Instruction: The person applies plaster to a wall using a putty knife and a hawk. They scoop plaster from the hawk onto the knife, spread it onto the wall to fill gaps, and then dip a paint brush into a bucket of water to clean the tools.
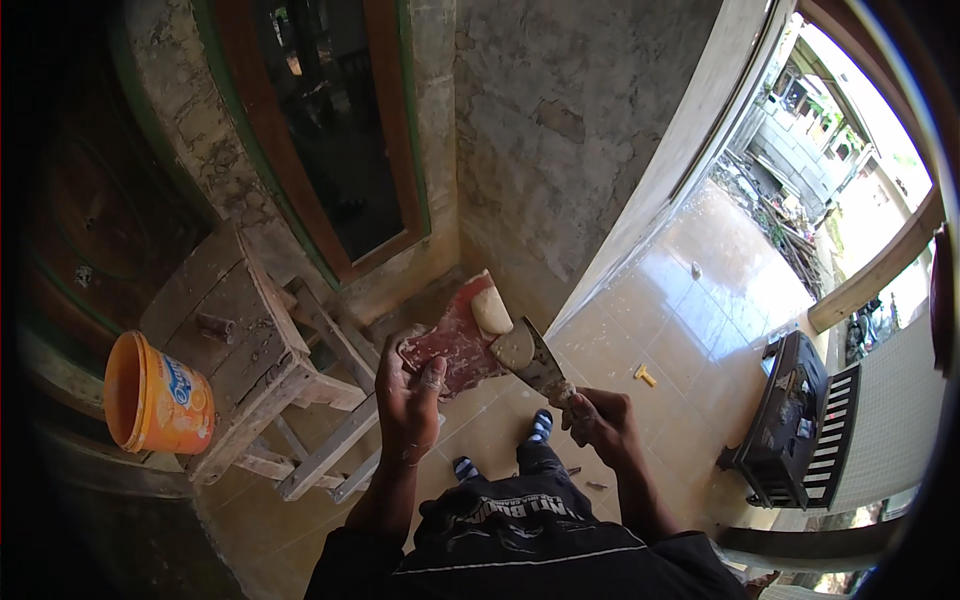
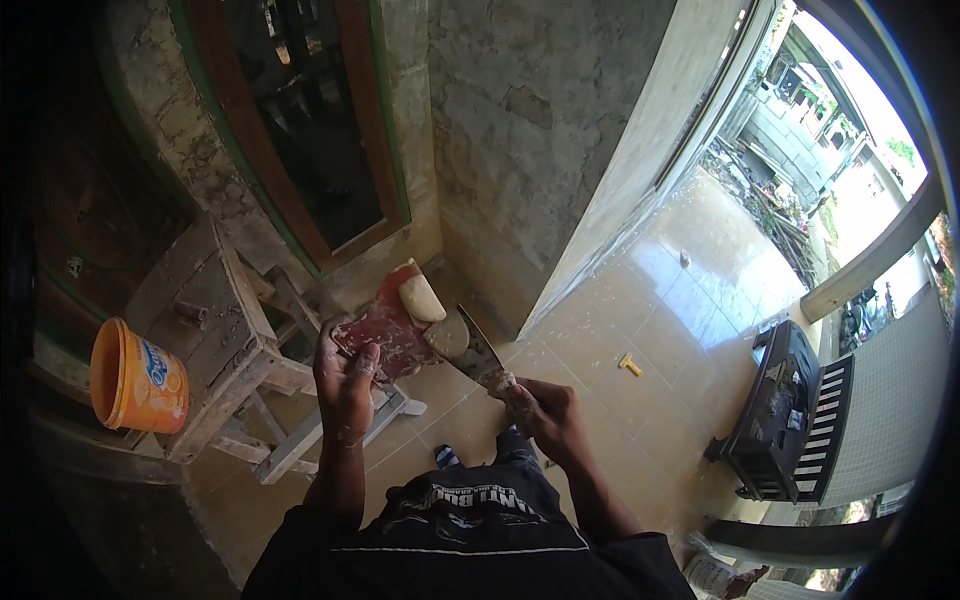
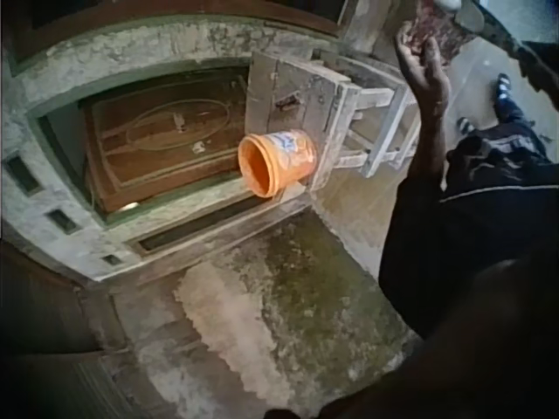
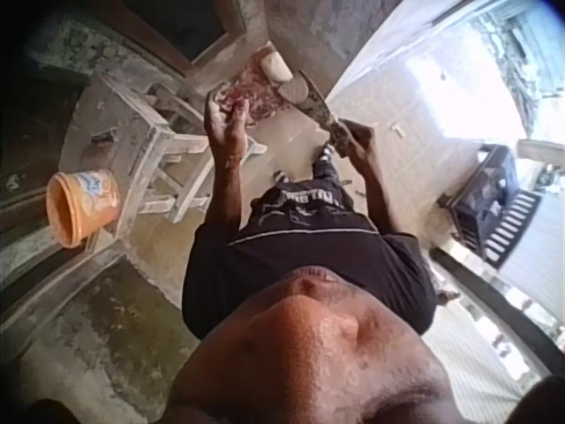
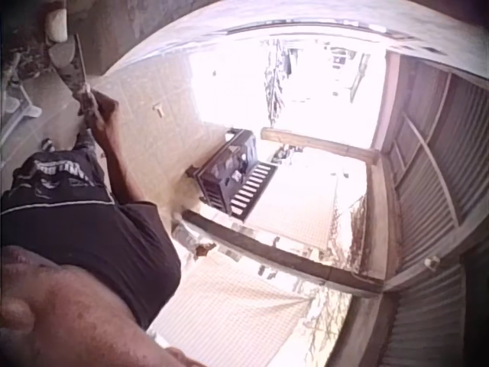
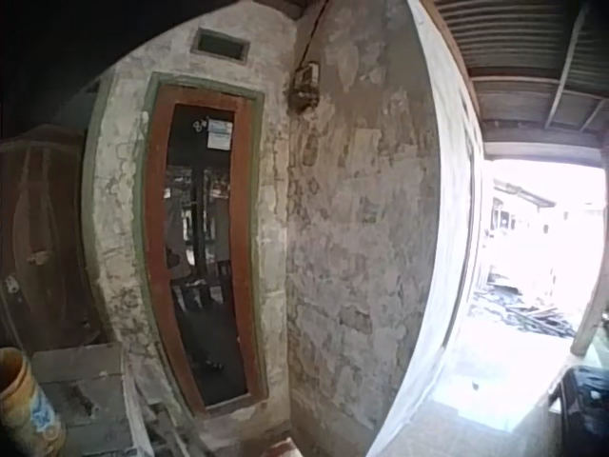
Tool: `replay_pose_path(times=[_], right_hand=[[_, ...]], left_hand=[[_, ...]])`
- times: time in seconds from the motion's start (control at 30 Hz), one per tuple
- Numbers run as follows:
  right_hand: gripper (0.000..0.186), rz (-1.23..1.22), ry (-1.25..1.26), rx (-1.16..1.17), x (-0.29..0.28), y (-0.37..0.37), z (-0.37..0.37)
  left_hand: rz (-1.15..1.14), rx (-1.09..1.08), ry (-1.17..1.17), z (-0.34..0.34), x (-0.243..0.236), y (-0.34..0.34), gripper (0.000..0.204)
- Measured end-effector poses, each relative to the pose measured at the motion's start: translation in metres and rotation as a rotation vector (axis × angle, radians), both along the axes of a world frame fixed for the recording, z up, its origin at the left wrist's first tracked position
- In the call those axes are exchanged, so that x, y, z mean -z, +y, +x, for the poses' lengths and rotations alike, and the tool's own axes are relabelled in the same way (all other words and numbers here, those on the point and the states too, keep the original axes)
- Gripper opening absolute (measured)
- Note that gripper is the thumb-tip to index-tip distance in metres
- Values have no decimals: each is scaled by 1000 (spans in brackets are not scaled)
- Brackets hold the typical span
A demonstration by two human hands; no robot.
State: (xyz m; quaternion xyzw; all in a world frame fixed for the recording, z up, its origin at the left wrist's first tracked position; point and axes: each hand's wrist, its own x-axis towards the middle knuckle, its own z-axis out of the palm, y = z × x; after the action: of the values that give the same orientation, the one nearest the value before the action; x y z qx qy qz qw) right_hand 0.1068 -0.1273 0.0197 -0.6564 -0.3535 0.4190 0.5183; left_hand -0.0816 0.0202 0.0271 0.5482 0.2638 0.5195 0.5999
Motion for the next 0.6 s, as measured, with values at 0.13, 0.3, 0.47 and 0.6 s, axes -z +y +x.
replay_pose_path(times=[0.13, 0.3, 0.47, 0.6], right_hand=[[37, 55, 80, -10, -1, 5, 19], [44, 198, 207, -59, -20, 10, 52], [45, 228, 289, -121, -32, 5, 112], [44, 299, 287, -106, -43, -4, 161]], left_hand=[[145, 23, 199, 21, -3, -13, 28], [126, 199, 253, 54, -4, -32, 28], [-169, 191, 92, 111, 11, -21, 31], [-355, 284, -37, 167, -1, -23, 33]])
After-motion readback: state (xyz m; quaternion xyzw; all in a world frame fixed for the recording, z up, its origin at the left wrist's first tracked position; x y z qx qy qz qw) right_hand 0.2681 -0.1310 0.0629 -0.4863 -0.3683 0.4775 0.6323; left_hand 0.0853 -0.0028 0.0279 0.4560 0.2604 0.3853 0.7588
